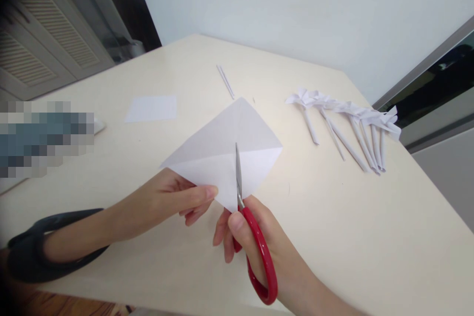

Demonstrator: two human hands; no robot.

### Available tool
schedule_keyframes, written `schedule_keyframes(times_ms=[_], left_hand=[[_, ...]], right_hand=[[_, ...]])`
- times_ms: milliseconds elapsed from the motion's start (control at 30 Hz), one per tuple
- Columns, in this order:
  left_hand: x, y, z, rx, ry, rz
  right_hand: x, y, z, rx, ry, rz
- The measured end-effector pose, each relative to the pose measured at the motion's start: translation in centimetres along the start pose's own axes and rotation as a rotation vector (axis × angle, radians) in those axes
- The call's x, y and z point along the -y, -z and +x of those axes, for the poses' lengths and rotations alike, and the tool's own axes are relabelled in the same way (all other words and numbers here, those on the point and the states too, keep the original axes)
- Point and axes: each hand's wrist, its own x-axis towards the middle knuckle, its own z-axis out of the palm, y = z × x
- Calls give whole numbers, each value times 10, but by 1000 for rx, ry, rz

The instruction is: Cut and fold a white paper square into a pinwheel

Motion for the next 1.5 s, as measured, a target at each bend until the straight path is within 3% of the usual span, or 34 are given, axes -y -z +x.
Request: schedule_keyframes(times_ms=[1500], left_hand=[[-2, 0, -1, -3, -5, -2]], right_hand=[[-4, -2, 2, -2, -13, -2]])
